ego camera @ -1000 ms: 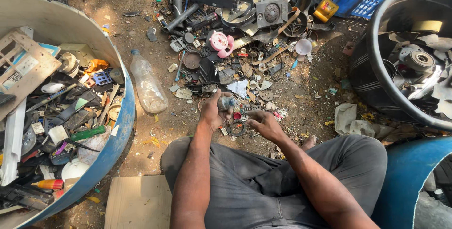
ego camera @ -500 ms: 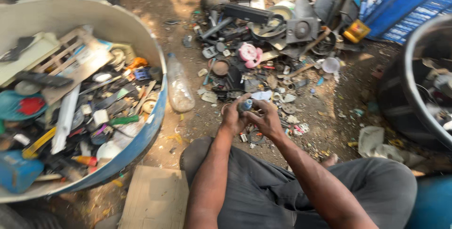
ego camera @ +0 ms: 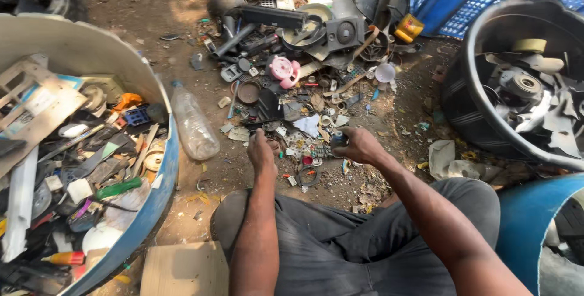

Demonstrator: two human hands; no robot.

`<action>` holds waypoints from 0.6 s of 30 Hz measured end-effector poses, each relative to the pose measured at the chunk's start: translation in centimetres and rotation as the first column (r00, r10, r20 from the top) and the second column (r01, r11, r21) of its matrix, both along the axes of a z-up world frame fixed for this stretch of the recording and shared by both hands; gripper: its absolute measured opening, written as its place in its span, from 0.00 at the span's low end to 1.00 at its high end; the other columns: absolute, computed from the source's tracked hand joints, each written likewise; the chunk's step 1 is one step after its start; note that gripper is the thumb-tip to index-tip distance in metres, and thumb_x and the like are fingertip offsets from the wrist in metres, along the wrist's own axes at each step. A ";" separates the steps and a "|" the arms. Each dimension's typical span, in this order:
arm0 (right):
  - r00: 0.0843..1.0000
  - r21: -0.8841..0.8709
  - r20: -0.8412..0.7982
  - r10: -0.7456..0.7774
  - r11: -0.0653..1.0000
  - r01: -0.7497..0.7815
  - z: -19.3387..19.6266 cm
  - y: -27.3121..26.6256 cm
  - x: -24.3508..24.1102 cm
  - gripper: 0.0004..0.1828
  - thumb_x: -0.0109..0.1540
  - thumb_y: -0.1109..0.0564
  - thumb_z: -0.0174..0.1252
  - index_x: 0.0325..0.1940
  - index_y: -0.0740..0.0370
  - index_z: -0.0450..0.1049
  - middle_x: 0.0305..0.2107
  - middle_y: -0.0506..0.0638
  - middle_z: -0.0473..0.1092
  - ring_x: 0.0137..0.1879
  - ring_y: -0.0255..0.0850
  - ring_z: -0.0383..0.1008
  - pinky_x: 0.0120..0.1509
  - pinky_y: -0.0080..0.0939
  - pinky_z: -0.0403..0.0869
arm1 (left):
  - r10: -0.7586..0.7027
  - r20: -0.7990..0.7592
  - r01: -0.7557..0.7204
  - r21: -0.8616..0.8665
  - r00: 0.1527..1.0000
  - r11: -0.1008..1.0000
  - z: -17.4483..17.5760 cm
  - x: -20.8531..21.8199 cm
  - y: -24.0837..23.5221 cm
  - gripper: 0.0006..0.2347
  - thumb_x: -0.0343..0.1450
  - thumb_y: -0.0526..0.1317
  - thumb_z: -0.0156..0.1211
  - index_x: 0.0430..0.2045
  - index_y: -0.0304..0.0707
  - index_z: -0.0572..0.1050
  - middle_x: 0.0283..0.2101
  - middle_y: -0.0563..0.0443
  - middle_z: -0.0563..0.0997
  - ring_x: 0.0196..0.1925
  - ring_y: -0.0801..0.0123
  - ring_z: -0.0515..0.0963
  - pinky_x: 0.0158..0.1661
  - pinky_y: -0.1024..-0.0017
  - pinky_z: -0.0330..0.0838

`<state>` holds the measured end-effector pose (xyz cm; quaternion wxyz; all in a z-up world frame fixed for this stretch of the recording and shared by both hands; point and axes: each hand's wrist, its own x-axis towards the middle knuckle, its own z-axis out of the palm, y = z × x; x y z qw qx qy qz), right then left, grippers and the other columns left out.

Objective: The person sits on the ground and sorts through a pile of mixed scrap materials, picking up various plastic and metal parts. They inspect items such as plastic trays, metal rings, and electronic components, then place them into nearby blue barrels or a black bin.

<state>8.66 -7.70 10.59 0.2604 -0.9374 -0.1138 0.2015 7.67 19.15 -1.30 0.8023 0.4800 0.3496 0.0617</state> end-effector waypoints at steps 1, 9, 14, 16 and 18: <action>1.000 -0.141 -0.009 -0.012 0.990 0.011 0.6 -1.0 0.2 0.26 0.56 0.45 0.67 0.54 0.58 0.73 0.39 0.53 0.78 0.41 0.43 0.81 0.46 0.47 0.80 | 0.011 -0.031 -0.011 0.015 0.999 1.000 0.3 -0.5 0.2 0.21 0.76 0.52 0.49 0.50 0.29 0.72 0.35 0.41 0.77 0.24 0.70 0.77 0.22 0.75 0.73; 0.968 0.372 0.155 0.198 0.896 -0.243 10.8 4.2 -0.3 0.28 0.59 0.48 0.67 0.58 0.65 0.70 0.44 0.54 0.76 0.46 0.41 0.80 0.50 0.42 0.81 | 0.127 -0.123 -0.115 0.097 0.984 0.989 4.6 -1.2 0.0 0.23 0.76 0.51 0.48 0.56 0.28 0.70 0.42 0.39 0.75 0.32 0.67 0.75 0.26 0.74 0.73; 0.987 0.625 0.130 -0.091 0.780 -0.010 8.0 11.3 4.5 0.29 0.61 0.46 0.65 0.62 0.64 0.73 0.51 0.59 0.77 0.52 0.47 0.80 0.56 0.48 0.80 | 0.372 -0.125 -0.377 -0.021 0.920 0.926 3.6 -2.9 2.2 0.27 0.74 0.47 0.53 0.64 0.29 0.55 0.53 0.39 0.73 0.49 0.58 0.79 0.34 0.67 0.79; 0.988 0.331 0.157 -0.013 0.943 -0.040 3.1 14.0 7.3 0.27 0.60 0.45 0.65 0.59 0.62 0.76 0.56 0.62 0.73 0.56 0.51 0.77 0.62 0.53 0.75 | 0.377 -0.152 -0.380 0.008 0.914 0.925 2.0 -2.7 2.2 0.25 0.75 0.48 0.51 0.63 0.31 0.58 0.56 0.38 0.71 0.51 0.56 0.79 0.36 0.65 0.80; 0.977 0.136 0.185 0.103 0.982 -0.129 -2.6 15.5 9.0 0.30 0.61 0.44 0.68 0.60 0.63 0.75 0.62 0.69 0.64 0.63 0.60 0.69 0.67 0.57 0.67 | 0.335 -0.132 -0.327 0.081 0.933 0.942 -0.2 -2.1 2.4 0.23 0.75 0.48 0.50 0.60 0.29 0.64 0.56 0.36 0.72 0.51 0.55 0.79 0.38 0.64 0.80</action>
